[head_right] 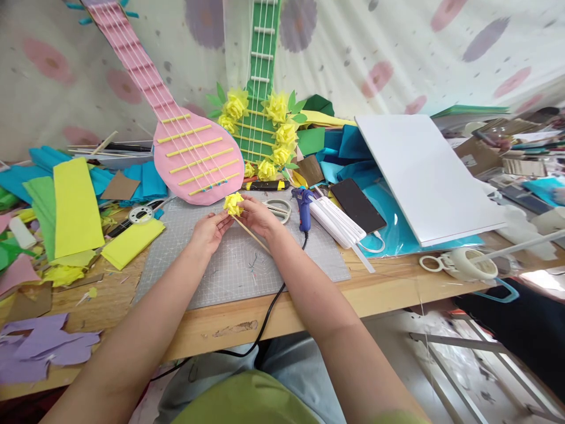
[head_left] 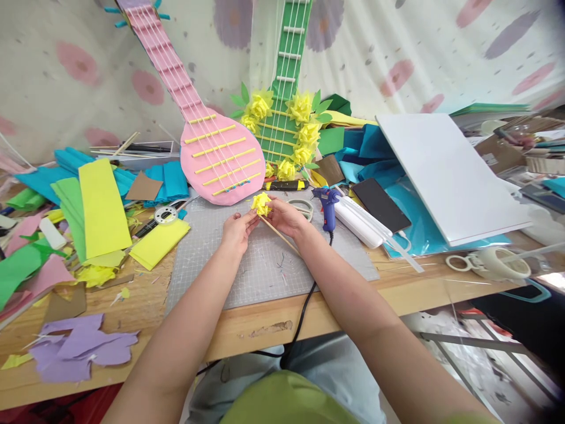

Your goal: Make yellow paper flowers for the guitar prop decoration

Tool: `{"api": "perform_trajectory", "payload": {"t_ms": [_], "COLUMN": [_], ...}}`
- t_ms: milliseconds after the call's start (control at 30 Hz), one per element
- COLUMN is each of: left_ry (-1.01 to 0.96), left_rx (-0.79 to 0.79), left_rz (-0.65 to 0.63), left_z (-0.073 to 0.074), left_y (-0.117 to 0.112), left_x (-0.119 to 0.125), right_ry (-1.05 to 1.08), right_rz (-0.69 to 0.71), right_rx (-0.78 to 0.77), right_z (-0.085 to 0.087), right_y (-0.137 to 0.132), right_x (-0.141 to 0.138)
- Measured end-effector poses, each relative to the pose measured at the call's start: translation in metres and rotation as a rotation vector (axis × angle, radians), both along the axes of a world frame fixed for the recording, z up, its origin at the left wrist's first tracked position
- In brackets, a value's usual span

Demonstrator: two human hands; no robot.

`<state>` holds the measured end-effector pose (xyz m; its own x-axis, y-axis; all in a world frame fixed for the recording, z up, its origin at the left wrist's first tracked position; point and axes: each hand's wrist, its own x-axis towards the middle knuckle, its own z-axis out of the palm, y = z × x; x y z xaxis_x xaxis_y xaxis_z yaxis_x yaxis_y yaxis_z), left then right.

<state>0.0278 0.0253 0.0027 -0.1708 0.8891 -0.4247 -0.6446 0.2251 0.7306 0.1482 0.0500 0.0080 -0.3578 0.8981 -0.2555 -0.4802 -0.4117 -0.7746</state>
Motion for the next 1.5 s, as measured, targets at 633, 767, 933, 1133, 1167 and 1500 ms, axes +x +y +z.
{"api": "perform_trajectory", "payload": {"t_ms": [633,767,933,1133,1167,1500], "left_ry": [0.037,0.072,0.129,0.17,0.172,0.161], "left_rx": [0.058,0.064,0.055,0.047,0.051,0.056], "left_rz": [0.14,0.143,0.177,0.215,0.217,0.236], "left_z": [0.002,0.004,0.004,0.004,0.004,0.007], "left_y": [0.002,0.001,0.0,0.001,0.002,0.001], "left_x": [-0.015,-0.014,-0.013,-0.012,-0.012,-0.013], "right_ry": [-0.84,-0.848,-0.902,-0.979,-0.986,-1.027], "right_rz": [0.056,0.075,0.098,0.118,0.122,0.016], "right_rx": [0.502,0.49,0.544,0.567,0.571,0.704], "right_z": [-0.006,-0.007,-0.009,-0.015,-0.014,-0.006], "right_y": [-0.008,-0.005,-0.005,-0.004,-0.004,-0.014], "right_x": [0.003,0.005,0.006,0.003,0.002,-0.001]}}
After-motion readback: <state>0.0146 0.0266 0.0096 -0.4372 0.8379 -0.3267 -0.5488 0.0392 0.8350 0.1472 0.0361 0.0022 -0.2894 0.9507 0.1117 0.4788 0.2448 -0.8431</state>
